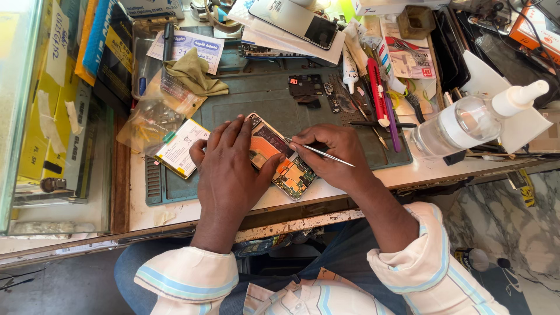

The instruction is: The person uses a metal spudger to pry and separate components inside a disassembled smartphone. They repeatedly lift and adjust internal parts, including the battery and ribbon cables, while holding the phone steady with the other hand.

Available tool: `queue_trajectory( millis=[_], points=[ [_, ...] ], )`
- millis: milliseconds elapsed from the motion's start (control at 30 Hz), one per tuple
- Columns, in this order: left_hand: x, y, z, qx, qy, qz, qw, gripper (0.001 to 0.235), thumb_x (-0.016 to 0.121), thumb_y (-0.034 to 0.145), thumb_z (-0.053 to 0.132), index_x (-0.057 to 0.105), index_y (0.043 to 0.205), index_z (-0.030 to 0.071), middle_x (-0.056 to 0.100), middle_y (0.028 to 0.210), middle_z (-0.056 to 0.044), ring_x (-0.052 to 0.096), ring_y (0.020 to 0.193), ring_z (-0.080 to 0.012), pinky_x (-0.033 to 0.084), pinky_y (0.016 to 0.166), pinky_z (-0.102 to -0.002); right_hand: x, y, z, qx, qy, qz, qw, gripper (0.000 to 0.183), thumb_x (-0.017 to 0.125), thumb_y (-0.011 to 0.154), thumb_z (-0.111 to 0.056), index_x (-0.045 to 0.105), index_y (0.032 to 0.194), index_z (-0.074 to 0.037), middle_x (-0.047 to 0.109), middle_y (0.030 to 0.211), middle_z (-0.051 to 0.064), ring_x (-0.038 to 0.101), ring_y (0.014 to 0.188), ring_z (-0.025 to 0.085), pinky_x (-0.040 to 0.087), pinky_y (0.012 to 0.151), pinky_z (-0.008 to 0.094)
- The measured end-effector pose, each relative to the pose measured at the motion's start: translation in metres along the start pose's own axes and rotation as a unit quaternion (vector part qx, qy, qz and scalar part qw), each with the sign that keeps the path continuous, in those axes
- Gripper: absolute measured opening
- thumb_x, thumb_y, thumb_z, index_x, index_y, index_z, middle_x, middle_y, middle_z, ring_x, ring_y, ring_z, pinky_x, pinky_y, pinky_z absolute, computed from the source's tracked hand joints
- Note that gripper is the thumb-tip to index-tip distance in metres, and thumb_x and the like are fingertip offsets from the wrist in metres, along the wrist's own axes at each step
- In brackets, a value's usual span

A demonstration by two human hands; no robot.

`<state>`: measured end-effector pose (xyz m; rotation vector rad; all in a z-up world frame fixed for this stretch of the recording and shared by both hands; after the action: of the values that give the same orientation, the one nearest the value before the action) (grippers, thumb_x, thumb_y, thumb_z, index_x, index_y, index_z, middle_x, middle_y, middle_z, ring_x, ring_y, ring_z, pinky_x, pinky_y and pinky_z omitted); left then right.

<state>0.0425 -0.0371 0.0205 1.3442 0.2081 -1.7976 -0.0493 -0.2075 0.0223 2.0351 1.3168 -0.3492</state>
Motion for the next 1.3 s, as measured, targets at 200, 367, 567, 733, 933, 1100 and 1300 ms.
queue_trajectory(
  millis=[200,367,567,733,933,1100,1300],
  points=[
    [-0.007,0.001,0.004,0.003,0.004,0.006,1.0,0.081,0.08,0.08,0.05,0.057,0.142,0.003,0.058,0.144,-0.015,0.047,0.137,-0.0316,0.027,0.108,-0.052,-0.003,0.001,-0.001,0.036,0.024,0.009,0.999,0.013,0.081,0.091,-0.012,0.074,0.09,-0.001,0.08,0.091,0.009,0.078,0.082,0.011,0.059,0.069,0.025],
    [-0.008,0.0,0.004,0.001,-0.001,0.009,1.0,0.08,0.08,0.079,0.049,0.058,0.141,0.003,0.059,0.143,-0.015,0.048,0.136,-0.0311,0.026,0.107,-0.052,-0.004,0.002,-0.004,0.038,0.028,0.0,0.999,0.012,0.08,0.09,-0.012,0.075,0.09,-0.001,0.081,0.088,0.009,0.077,0.079,0.009,0.058,0.067,0.024],
    [-0.005,0.001,0.003,0.004,0.002,0.006,1.0,0.082,0.08,0.079,0.05,0.057,0.141,0.002,0.058,0.144,-0.016,0.046,0.137,-0.0317,0.026,0.108,-0.051,-0.003,0.003,-0.005,0.029,0.024,-0.002,0.999,0.01,0.08,0.09,-0.01,0.076,0.092,-0.001,0.08,0.09,0.009,0.078,0.082,0.011,0.059,0.069,0.024],
    [-0.005,0.001,0.003,0.002,0.001,0.006,1.0,0.082,0.081,0.079,0.049,0.057,0.141,0.001,0.059,0.144,-0.016,0.046,0.137,-0.0312,0.026,0.108,-0.052,-0.002,0.002,-0.004,0.013,0.018,0.001,1.0,0.011,0.082,0.089,-0.009,0.076,0.094,-0.001,0.08,0.095,0.011,0.079,0.087,0.015,0.06,0.074,0.027],
    [-0.007,0.001,0.005,0.0,-0.002,0.006,1.0,0.082,0.082,0.077,0.047,0.058,0.141,0.002,0.06,0.143,-0.015,0.047,0.136,-0.0298,0.026,0.108,-0.052,-0.001,0.002,-0.004,0.012,0.006,-0.007,1.0,0.012,0.082,0.088,-0.01,0.077,0.095,-0.001,0.079,0.097,0.012,0.079,0.088,0.017,0.061,0.075,0.029],
    [-0.008,0.002,0.006,0.015,0.006,0.013,1.0,0.083,0.082,0.078,0.049,0.057,0.141,0.0,0.059,0.144,-0.016,0.048,0.137,-0.0315,0.027,0.107,-0.051,-0.002,0.002,-0.006,-0.003,0.004,-0.003,1.0,0.013,0.083,0.088,-0.011,0.076,0.093,-0.001,0.079,0.095,0.012,0.079,0.086,0.019,0.06,0.072,0.03],
    [-0.006,0.001,0.006,0.0,0.004,0.001,1.0,0.084,0.082,0.077,0.049,0.057,0.142,0.002,0.059,0.144,-0.016,0.048,0.136,-0.0309,0.028,0.106,-0.05,-0.003,-0.001,-0.012,-0.015,-0.016,0.022,1.0,0.013,0.082,0.09,-0.011,0.076,0.097,-0.002,0.078,0.093,0.012,0.078,0.081,0.02,0.058,0.069,0.031]
  ],
)
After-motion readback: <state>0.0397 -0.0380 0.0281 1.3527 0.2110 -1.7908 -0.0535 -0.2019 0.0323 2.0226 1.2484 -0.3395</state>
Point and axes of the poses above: each hand's wrist, its own y-axis towards the middle knuckle, its own x-axis out of the palm, z = x × y, the point moved 6 cm from there along y, towards the middle knuckle
